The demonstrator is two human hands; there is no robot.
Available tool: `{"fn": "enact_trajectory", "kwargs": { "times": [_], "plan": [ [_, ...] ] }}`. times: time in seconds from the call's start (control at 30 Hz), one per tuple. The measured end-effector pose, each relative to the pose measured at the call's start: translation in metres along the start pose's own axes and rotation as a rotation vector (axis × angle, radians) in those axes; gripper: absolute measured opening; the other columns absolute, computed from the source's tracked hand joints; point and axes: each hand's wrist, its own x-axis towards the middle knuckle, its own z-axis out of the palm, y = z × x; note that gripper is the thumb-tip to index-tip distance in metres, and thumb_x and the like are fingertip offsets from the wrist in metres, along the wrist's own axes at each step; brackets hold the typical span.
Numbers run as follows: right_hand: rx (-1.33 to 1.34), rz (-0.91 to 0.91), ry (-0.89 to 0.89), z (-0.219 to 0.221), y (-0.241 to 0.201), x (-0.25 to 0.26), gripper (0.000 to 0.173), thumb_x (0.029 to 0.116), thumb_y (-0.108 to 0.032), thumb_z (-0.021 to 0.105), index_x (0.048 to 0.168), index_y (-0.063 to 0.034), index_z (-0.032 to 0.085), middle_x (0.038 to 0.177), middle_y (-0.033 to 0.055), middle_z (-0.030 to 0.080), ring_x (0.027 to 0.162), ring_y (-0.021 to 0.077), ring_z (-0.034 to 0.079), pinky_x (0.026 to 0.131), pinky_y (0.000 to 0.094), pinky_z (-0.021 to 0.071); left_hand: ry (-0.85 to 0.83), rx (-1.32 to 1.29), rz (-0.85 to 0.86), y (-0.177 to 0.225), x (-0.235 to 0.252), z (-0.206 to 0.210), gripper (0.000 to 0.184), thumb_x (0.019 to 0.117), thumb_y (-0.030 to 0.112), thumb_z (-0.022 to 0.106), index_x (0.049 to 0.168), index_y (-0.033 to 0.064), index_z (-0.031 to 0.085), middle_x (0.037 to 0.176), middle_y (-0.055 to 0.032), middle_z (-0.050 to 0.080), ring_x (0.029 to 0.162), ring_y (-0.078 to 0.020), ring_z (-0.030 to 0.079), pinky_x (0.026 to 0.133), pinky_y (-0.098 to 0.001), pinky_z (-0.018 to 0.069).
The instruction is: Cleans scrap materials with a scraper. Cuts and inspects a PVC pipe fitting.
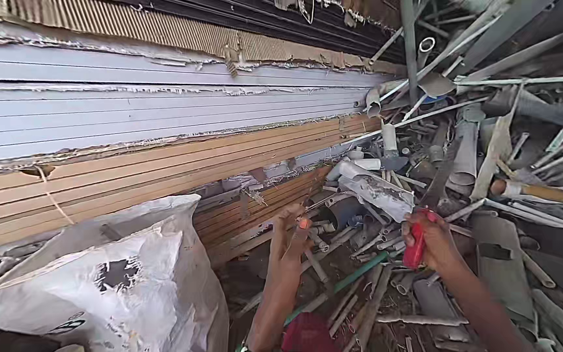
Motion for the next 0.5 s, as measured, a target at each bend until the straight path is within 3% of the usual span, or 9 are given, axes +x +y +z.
{"fn": "enact_trajectory", "kwargs": {
  "times": [0.07, 0.13, 0.27, 0.37, 0.43, 0.5],
  "plan": [
    [0.070, 0.011, -0.062, 0.024, -0.016, -0.012, 0.018, 0.1033, 0.001, 0.041, 0.091, -0.0071, 0.052, 0.051, 0.0001, 0.057, 0.036, 0.0061, 0.051, 0.034, 0.0193, 0.0432, -0.095, -0.270, -0.379, -0.007, 0.010, 0.059, 0.045, 0.1112, 0.034, 0.039, 0.151, 0.0135, 0.041, 0.145, -0.0118, 0.055, 0.119, -0.0280, 0.065, 0.088, -0.0456, 0.0581],
    [0.107, -0.005, -0.113, 0.031, -0.020, -0.026, 0.018, 0.1019, 0.002, 0.041, 0.091, -0.0062, 0.054, 0.051, 0.0017, 0.059, 0.037, 0.0068, 0.053, 0.034, 0.0196, 0.0439, -0.061, -0.351, -0.527, -0.014, 0.016, 0.087, 0.050, 0.1098, 0.041, 0.042, 0.152, 0.0159, 0.039, 0.147, -0.0141, 0.051, 0.122, -0.0323, 0.061, 0.090, -0.0497, 0.0548],
    [0.157, 0.024, -0.085, 0.025, -0.011, -0.044, 0.017, 0.0980, 0.001, 0.044, 0.090, -0.0072, 0.056, 0.047, 0.0008, 0.056, 0.035, 0.0074, 0.053, 0.034, 0.0213, 0.0454, 0.160, -0.339, -0.395, -0.051, 0.019, 0.081, 0.057, 0.1049, 0.027, 0.058, 0.152, 0.0151, 0.028, 0.152, -0.0174, 0.042, 0.133, -0.0358, 0.051, 0.100, -0.0538, 0.0503],
    [0.288, 0.296, -0.016, 0.018, -0.012, -0.046, 0.020, 0.1049, -0.005, 0.042, 0.089, -0.0077, 0.054, 0.048, 0.0017, 0.052, 0.035, 0.0075, 0.050, 0.033, 0.0209, 0.0435, 0.258, -0.547, -0.368, -0.058, 0.021, 0.073, 0.051, 0.1038, 0.013, 0.053, 0.149, 0.0172, 0.029, 0.145, -0.0187, 0.047, 0.127, -0.0371, 0.055, 0.096, -0.0556, 0.0512],
    [0.334, 0.493, -0.017, 0.019, -0.010, -0.053, 0.027, 0.1062, -0.012, 0.040, 0.082, -0.0107, 0.052, 0.049, -0.0002, 0.051, 0.035, 0.0063, 0.049, 0.034, 0.0193, 0.0425, 0.154, -0.681, -0.266, -0.064, 0.018, 0.074, 0.057, 0.0963, 0.015, 0.053, 0.148, 0.0174, 0.031, 0.135, -0.0175, 0.054, 0.119, -0.0336, 0.061, 0.094, -0.0532, 0.0541],
    [0.311, 0.650, -0.119, 0.026, -0.004, -0.067, 0.028, 0.1072, -0.015, 0.037, 0.083, -0.0103, 0.051, 0.050, -0.0010, 0.050, 0.037, 0.0053, 0.050, 0.035, 0.0181, 0.0428, 0.053, -0.797, -0.182, -0.066, 0.015, 0.080, 0.055, 0.0853, 0.031, 0.071, 0.132, 0.0103, 0.049, 0.118, -0.0141, 0.068, 0.109, -0.0274, 0.069, 0.091, -0.0478, 0.0585]
  ]
}}
